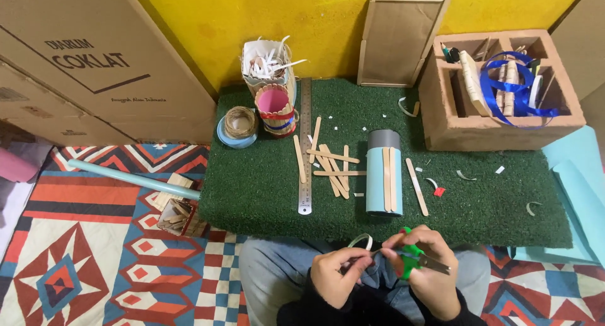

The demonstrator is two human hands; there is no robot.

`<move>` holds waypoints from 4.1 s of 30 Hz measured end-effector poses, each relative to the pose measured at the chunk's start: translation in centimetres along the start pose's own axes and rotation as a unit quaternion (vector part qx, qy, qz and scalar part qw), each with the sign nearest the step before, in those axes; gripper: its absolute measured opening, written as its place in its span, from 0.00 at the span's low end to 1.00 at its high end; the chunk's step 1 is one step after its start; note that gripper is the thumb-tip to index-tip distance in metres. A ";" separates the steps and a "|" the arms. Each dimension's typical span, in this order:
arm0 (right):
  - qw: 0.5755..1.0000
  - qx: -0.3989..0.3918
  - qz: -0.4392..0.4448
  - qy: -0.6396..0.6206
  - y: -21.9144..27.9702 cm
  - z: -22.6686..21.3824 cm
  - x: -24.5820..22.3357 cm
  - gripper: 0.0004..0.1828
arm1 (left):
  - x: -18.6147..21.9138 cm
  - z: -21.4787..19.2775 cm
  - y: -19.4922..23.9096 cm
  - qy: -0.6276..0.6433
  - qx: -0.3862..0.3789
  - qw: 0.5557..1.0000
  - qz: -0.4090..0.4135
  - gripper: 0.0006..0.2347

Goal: The person is decorating a cylindrical tube by first applying paper strips and then measuring, cutting, and gluing popsicle sticks onto it.

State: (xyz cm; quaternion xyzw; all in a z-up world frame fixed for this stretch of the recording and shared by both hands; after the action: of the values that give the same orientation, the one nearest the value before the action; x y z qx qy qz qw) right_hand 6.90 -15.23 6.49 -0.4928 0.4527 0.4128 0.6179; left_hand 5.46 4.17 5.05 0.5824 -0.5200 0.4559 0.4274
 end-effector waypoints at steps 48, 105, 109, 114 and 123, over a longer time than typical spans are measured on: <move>0.869 -0.046 -0.045 0.490 -0.4 -2.9 -1.0 0.25 | 0.0 -10.5 -6.4 -0.437 0.248 0.829 0.246 0.24; 0.953 -0.131 0.021 0.272 -5.0 2.2 -3.0 0.03 | 6.6 0.1 -2.2 0.040 0.018 0.984 0.171 0.14; 0.937 -0.111 -0.044 0.329 -4.7 3.0 -3.6 0.04 | 6.7 -0.5 -2.3 -0.158 0.122 0.936 0.290 0.19; 0.931 -0.054 0.005 0.361 -4.9 1.8 -3.2 0.06 | 1.1 -5.3 -10.6 -0.366 0.254 0.871 0.208 0.18; 0.972 -0.035 0.038 0.231 -3.3 -1.3 0.8 0.02 | -4.0 -8.1 -23.3 -0.534 0.008 0.835 -0.132 0.14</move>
State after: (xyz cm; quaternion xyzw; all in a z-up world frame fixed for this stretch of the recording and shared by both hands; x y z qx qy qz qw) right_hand 10.06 -17.00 6.34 -0.5788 0.5869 0.3264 0.4627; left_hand 27.73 15.10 2.36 0.8018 -0.5819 0.0176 0.1348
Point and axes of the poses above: each hand's wrist, its own y-axis away from the middle knuckle, its own z-axis out of the palm, x = y × z, the point moved 8 cm from there along -y, towards the middle knuckle, and after that the axes turned 5 degrees about x, right-handed, at the moved point
